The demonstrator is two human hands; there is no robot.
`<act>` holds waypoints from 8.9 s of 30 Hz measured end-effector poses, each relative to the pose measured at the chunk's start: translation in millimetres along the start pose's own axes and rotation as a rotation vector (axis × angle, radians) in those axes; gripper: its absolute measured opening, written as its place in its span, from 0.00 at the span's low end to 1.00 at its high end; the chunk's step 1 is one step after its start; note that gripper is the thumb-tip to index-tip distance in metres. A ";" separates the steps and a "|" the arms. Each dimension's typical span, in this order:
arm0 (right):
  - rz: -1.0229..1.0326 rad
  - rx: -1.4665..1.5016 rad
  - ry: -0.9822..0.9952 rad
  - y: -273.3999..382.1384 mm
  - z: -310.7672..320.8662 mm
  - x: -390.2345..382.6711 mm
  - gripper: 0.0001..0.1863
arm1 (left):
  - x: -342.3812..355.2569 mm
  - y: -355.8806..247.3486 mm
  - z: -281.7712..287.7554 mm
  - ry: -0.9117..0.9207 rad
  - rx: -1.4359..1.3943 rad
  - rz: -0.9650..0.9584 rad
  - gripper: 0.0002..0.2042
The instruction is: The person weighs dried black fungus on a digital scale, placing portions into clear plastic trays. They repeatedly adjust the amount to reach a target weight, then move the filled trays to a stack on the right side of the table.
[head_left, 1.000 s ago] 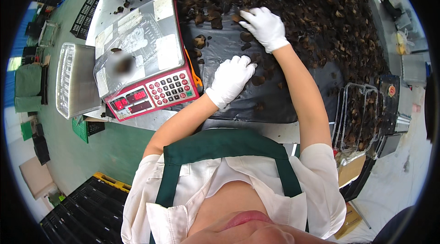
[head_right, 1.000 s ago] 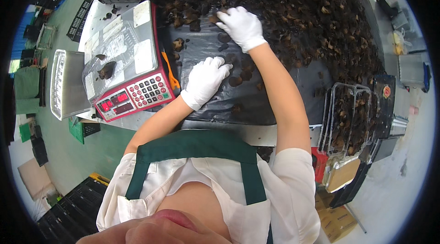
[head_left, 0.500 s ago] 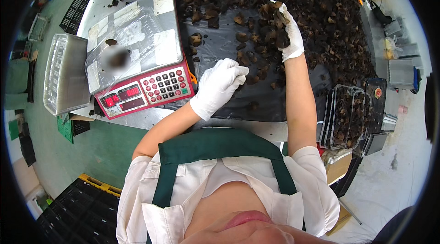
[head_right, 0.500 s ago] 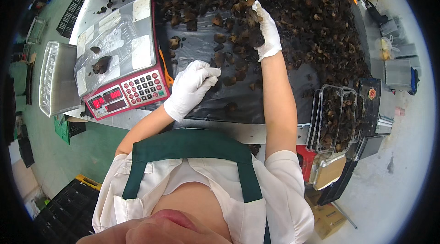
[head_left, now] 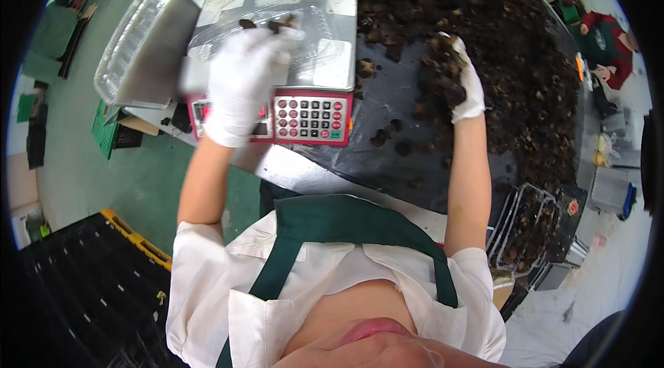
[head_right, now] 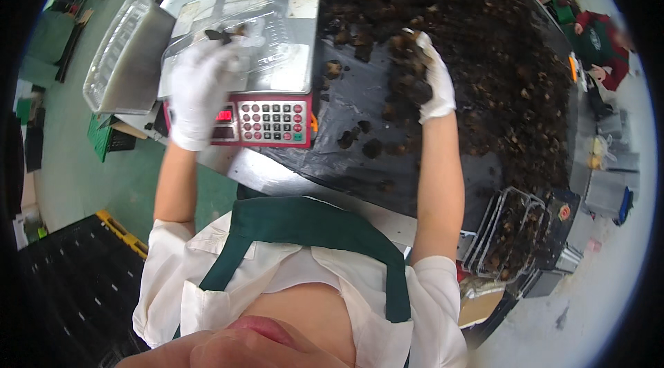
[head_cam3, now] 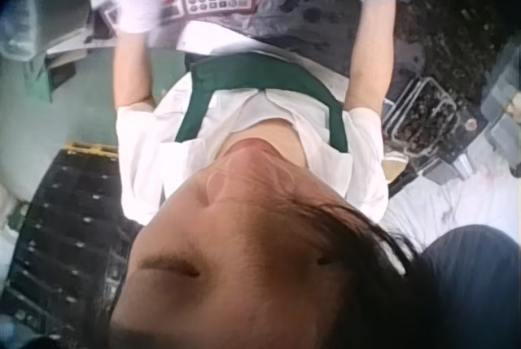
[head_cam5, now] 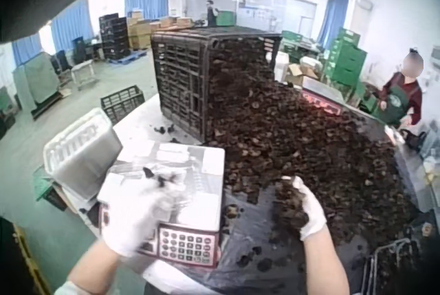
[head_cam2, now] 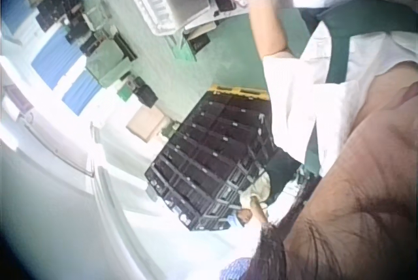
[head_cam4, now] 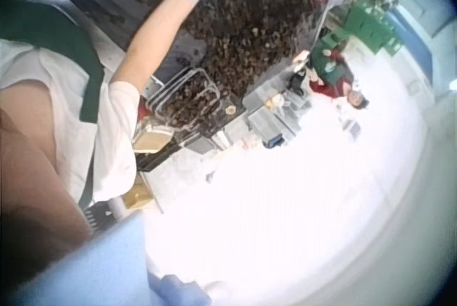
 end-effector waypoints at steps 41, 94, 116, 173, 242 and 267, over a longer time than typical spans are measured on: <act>1.221 -1.383 0.467 -70.5 -255.8 -38.2 0.08 | -48.7 64.4 13.5 0.220 -0.106 0.251 0.13; 0.436 -1.786 -0.745 -37.1 123.6 -199.4 0.48 | -39.3 47.4 20.4 -0.028 -0.424 0.380 0.32; 0.891 -1.480 -0.613 -37.4 135.9 -221.0 0.11 | -17.1 -177.0 -54.5 0.378 -0.829 -0.167 0.24; -0.072 -0.559 -0.545 -52.0 187.0 -402.2 0.19 | -62.1 -209.6 -120.3 0.335 -0.642 -0.122 0.21; 0.972 -1.383 0.514 -32.2 -263.5 -0.1 0.21 | -25.5 61.9 33.3 0.225 -0.012 0.267 0.22; 0.485 -1.256 0.435 -55.4 -254.0 56.9 0.43 | -17.0 109.7 27.4 0.124 -0.735 0.385 0.25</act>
Point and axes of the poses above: each hand's wrist, its own x-axis towards the middle knuckle, its own z-axis out of the back of the hand, y = z × x, the point moved 3 cm from there along x, towards the middle knuckle, and after that the axes turned 9 degrees about -z, right-handed, at the moved point
